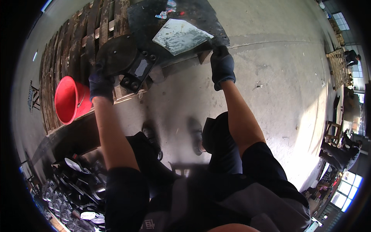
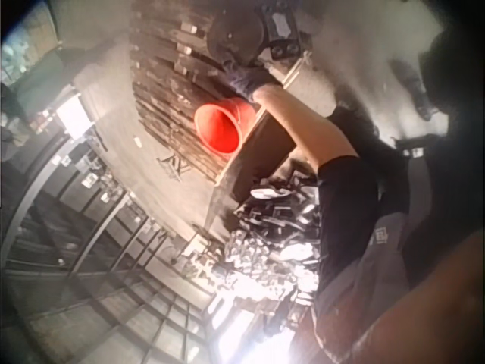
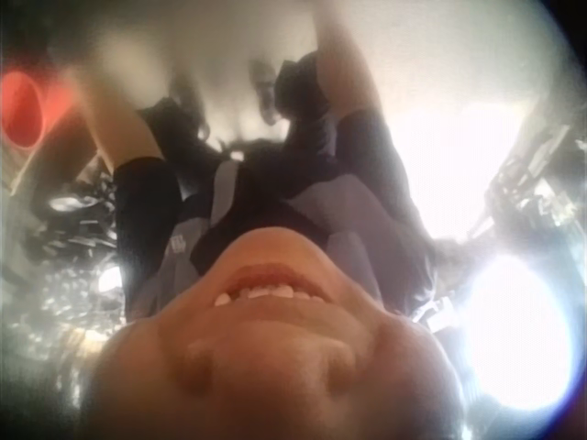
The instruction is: The person repeatedly picks up dark metal parts from a pile on a wooden pallet, scrapes their surfaces with a handheld scraper on a flat board, and returns them to the pile. The process is repeated for multiple parts in a continuous loop.
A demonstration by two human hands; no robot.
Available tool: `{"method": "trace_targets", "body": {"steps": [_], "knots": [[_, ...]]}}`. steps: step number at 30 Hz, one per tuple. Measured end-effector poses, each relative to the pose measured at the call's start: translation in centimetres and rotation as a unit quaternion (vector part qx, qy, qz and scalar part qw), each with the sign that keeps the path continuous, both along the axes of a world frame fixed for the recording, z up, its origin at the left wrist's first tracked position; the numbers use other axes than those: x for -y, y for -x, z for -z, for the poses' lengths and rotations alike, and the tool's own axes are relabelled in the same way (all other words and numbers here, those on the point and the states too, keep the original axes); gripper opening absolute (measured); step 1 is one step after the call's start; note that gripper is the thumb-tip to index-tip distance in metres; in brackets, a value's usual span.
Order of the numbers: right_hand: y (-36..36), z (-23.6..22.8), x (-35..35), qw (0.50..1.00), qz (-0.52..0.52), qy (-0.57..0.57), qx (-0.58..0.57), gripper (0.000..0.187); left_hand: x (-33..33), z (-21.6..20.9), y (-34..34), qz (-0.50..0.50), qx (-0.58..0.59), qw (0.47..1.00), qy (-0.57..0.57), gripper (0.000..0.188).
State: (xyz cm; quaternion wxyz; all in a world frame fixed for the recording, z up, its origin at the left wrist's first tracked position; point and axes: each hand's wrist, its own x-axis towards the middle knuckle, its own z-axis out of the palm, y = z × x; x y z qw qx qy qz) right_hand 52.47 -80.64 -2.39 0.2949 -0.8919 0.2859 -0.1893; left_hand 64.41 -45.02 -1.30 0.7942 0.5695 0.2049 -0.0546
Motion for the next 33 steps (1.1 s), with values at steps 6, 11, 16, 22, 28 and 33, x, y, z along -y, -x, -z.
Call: {"method": "trace_targets", "body": {"steps": [6, 11, 16, 22, 28, 33], "knots": [[-0.7, 0.4, 0.4, 0.998, -0.06, 0.005, 0.006, 0.023, -1.1, 1.8, 0.1, 0.04, 0.114, 0.991, -0.063, 0.026], [-0.7, -0.2, 0.4, 0.997, -0.063, -0.001, -0.045, 0.023, -0.2, 0.5, 0.3, 0.029, 0.072, 0.997, -0.006, 0.025], [-1.1, 0.7, 1.3, 0.986, -0.146, -0.084, -0.011, 0.023, 0.0, 0.2, 0.3, 0.017, 0.04, 0.999, 0.017, 0.023], [-1.2, 1.0, -1.3, 0.856, -0.246, -0.454, 0.008, 0.013, -4.3, 8.0, -3.2, 0.043, 0.325, 0.87, -0.368, 0.031], [0.4, 1.2, -8.3, 0.828, -0.323, -0.446, 0.105, 0.031, -4.3, 6.0, -1.2, 0.129, 0.25, 0.873, -0.398, 0.032], [1.1, 1.8, -11.6, 0.842, -0.294, -0.429, 0.144, 0.028, -4.7, 8.0, -2.0, 0.124, 0.237, 0.934, -0.237, 0.029]]}}
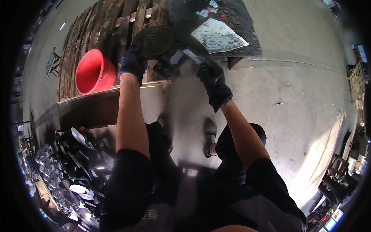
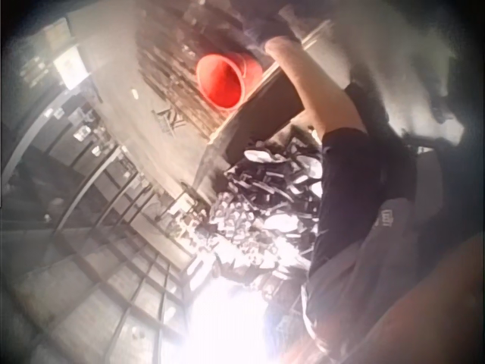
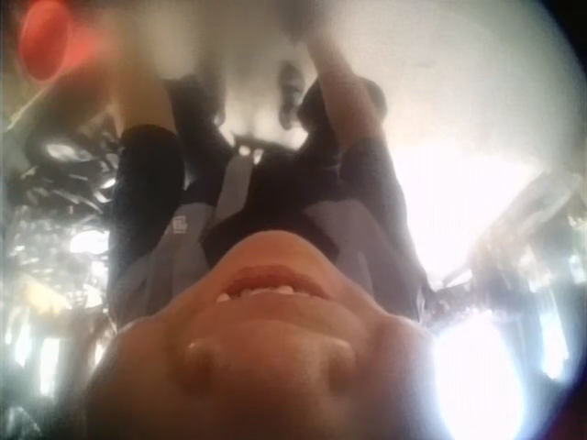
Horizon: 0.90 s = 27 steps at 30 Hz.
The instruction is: The person repeatedly picks up dark metal parts from a pile on a wooden pallet, scrapes their surfaces with a handheld scraper on a flat board, and returns them to the pile. The process is repeated for multiple parts in a continuous loop.
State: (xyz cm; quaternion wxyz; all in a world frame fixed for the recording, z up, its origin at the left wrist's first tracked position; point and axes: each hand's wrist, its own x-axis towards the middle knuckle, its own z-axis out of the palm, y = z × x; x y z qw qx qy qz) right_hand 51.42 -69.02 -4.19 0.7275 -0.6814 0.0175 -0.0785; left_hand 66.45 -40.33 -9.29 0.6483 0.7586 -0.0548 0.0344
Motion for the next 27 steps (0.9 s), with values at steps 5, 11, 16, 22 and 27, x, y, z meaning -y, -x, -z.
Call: {"method": "trace_targets", "body": {"steps": [5, 11, 16, 22, 27], "knots": [[-0.5, 2.1, -0.3, 0.992, 0.068, 0.093, 0.042, 0.018, 3.9, -5.6, 1.7, -0.069, -0.279, 0.884, 0.369, 0.017], [-0.5, 1.3, -1.3, 0.946, 0.114, 0.282, 0.114, 0.013, 3.2, -5.3, 1.6, -0.075, -0.289, 0.876, 0.378, 0.016], [0.0, 0.5, -0.6, 0.897, 0.065, 0.414, 0.139, 0.009, 4.1, -6.3, 2.1, -0.089, -0.265, 0.896, 0.346, 0.015], [-0.1, 2.2, -1.2, 0.898, 0.129, 0.395, 0.144, 0.009, 1.6, -2.6, 0.7, -0.021, -0.135, 0.975, 0.174, 0.021], [1.0, 1.6, -1.6, 0.989, 0.059, -0.044, -0.128, 0.013, 2.2, -3.2, 1.0, -0.042, -0.122, 0.973, 0.191, 0.026]]}}
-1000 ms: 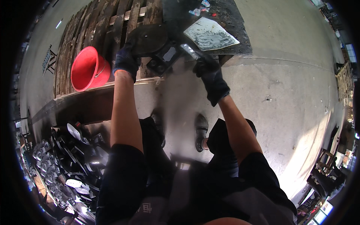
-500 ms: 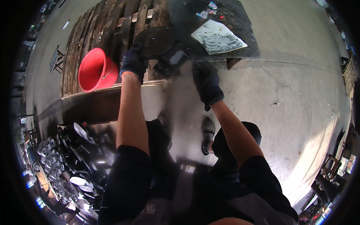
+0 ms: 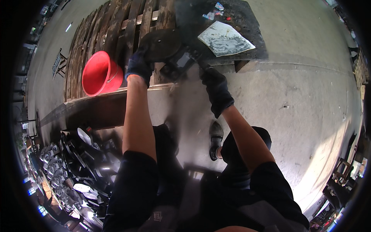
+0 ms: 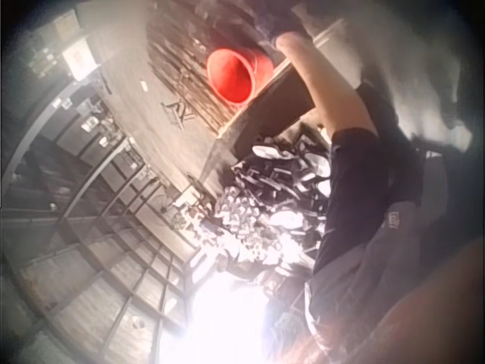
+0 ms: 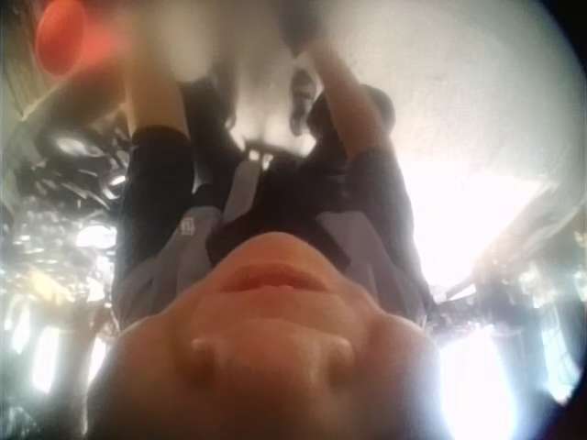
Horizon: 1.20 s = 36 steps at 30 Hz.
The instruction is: The person repeatedly picks up dark metal parts from a pile on a wooden pallet, scrapes their surfaces with a handheld scraper on a flat board, and returns them to the pile. The process is repeated for multiple parts in a continuous loop.
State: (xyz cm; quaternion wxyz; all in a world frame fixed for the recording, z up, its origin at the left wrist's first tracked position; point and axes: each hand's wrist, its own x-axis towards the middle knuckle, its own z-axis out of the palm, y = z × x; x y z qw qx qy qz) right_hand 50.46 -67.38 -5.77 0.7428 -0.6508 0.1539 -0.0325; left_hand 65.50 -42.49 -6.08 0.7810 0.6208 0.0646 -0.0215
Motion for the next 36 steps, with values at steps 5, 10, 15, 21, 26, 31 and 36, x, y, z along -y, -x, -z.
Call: {"method": "trace_targets", "body": {"steps": [5, 10, 15, 21, 26, 31, 36], "knots": [[-1.6, 1.1, 1.2, 0.989, -0.029, -0.135, 0.051, 0.016, -0.4, 0.9, -0.5, 0.021, -0.014, 1.0, 0.018, 0.042], [-1.4, -0.9, -0.2, 0.993, -0.021, -0.112, -0.038, 0.015, -2.5, 3.3, -0.8, 0.027, 0.159, 0.959, -0.235, 0.051], [-1.3, -0.8, -0.2, 0.996, -0.025, -0.076, -0.048, 0.017, -1.1, -0.2, 0.7, 0.036, 0.251, 0.858, -0.447, 0.05], [-1.1, -1.5, -0.4, 0.997, -0.024, -0.05, -0.061, 0.018, -1.9, 2.7, -1.2, 0.035, 0.11, 0.969, -0.221, 0.047], [-0.9, -1.6, -0.7, 0.999, -0.042, -0.028, -0.008, 0.016, -2.0, 2.3, -1.1, 0.025, 0.081, 0.967, -0.239, 0.043], [-1.0, -0.5, -0.4, 0.999, -0.048, 0.007, 0.003, 0.016, 0.1, -0.4, -0.1, 0.021, -0.02, 0.994, -0.102, 0.04], [-1.2, 1.1, -1.1, 0.995, -0.039, 0.052, 0.082, 0.025, -1.8, 1.1, 0.1, 0.039, 0.198, 0.901, -0.383, 0.043]]}}
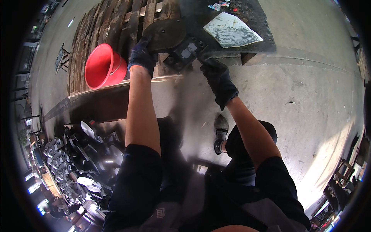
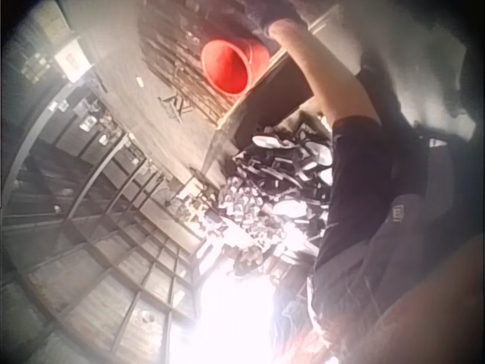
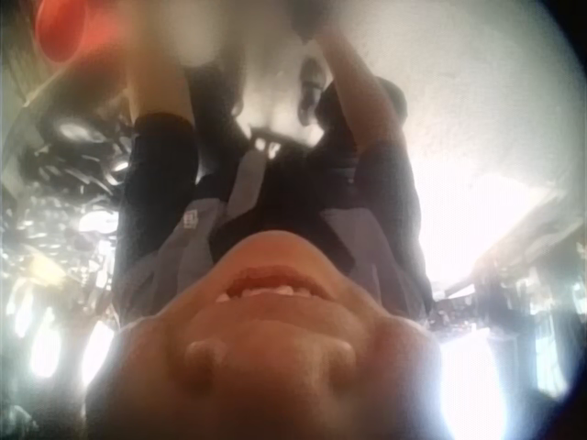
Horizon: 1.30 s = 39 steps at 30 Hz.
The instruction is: The person repeatedly picks up dark metal parts from a pile on a wooden pallet, scrapes their surfaces with a handheld scraper on a flat board, and returns them to the pile. The process is repeated for multiple parts in a continuous loop.
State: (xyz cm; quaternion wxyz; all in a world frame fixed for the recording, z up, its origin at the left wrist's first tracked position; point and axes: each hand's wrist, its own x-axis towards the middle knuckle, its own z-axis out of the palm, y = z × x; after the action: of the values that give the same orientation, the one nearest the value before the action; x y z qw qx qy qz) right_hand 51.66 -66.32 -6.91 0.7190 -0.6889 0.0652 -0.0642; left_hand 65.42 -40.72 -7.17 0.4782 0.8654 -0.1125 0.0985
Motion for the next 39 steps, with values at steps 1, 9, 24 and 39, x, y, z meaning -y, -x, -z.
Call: {"method": "trace_targets", "body": {"steps": [1, 9, 24, 39], "knots": [[0.1, 0.0, -0.2, 1.0, -0.01, -0.003, 0.0, 0.026, -0.8, 1.0, -0.8, -0.007, -0.044, 0.994, 0.104, 0.044], [0.4, 0.1, 0.0, 0.992, -0.005, 0.085, 0.089, 0.028, 1.1, -1.0, -0.3, -0.015, -0.121, 0.977, 0.177, 0.044], [1.5, -5.1, 2.7, 0.959, -0.15, -0.197, -0.135, 0.015, 3.4, -2.9, -0.1, -0.063, -0.306, 0.789, 0.529, 0.034], [2.4, -10.0, 5.4, 0.768, 0.068, 0.604, 0.202, 0.025, 7.9, -6.9, 5.8, -0.246, 0.034, 0.959, -0.136, 0.026]]}}
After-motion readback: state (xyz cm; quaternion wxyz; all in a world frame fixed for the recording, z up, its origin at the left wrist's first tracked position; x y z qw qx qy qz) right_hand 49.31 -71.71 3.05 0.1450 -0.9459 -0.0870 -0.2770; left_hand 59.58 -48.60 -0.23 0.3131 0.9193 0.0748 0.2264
